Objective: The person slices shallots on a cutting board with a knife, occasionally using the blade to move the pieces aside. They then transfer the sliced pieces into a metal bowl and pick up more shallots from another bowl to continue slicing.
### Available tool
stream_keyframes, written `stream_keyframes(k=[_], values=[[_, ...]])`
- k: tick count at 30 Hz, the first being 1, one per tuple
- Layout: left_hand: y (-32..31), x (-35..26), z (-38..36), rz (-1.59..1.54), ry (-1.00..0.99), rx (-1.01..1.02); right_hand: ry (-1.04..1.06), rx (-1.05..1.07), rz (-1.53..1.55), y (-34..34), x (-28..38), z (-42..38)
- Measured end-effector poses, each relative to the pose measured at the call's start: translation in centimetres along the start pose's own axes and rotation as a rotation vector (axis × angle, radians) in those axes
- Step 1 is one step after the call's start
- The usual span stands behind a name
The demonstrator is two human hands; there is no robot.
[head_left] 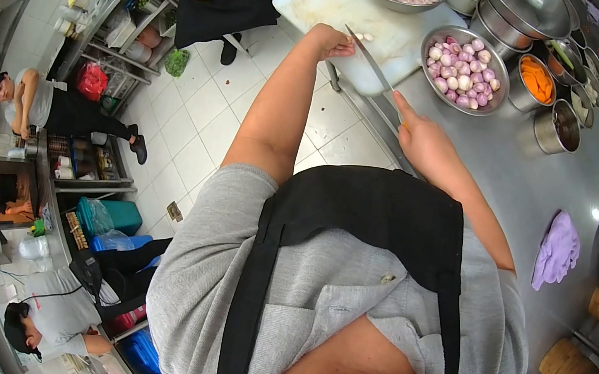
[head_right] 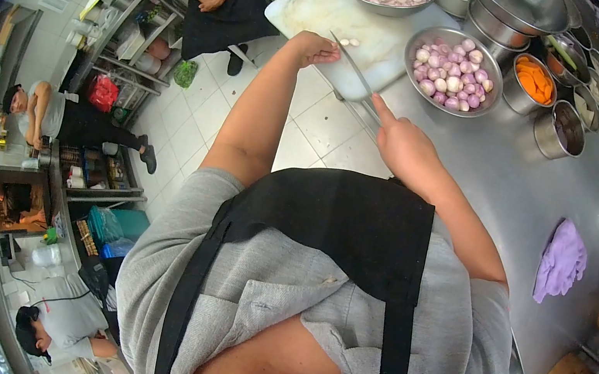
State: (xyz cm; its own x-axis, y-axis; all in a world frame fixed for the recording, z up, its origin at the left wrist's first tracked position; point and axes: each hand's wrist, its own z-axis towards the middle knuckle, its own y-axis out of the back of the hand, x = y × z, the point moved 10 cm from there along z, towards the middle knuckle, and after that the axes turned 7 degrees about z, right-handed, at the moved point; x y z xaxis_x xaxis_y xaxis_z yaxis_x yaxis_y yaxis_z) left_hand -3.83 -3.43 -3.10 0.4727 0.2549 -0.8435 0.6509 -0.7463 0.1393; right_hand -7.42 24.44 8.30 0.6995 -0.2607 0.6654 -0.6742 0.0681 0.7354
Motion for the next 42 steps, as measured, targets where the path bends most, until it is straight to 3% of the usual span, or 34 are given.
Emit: stream_keyframes(k=[15,17,23,42], values=[[0.0,-0.4,-0.4,0.057,-0.02,-0.01,-0.033,0.033,-0.059,-1.6,-1.0,3.0],[-0.1,-0.3,-0.5,0.038,-0.03,-0.013,0.051,-0.065,-0.056,-1.5,-1.2,4.2],[0.1,-0.4,-0.4,0.017,-0.031,-0.024,-0.089,0.067,-0.016,-0.4,-0.4,-0.2],[0.2,0.3,0.8,0.011,-0.04,0.005,-0.016,-0.009,0.019,0.0,-0.3,-1.2]])
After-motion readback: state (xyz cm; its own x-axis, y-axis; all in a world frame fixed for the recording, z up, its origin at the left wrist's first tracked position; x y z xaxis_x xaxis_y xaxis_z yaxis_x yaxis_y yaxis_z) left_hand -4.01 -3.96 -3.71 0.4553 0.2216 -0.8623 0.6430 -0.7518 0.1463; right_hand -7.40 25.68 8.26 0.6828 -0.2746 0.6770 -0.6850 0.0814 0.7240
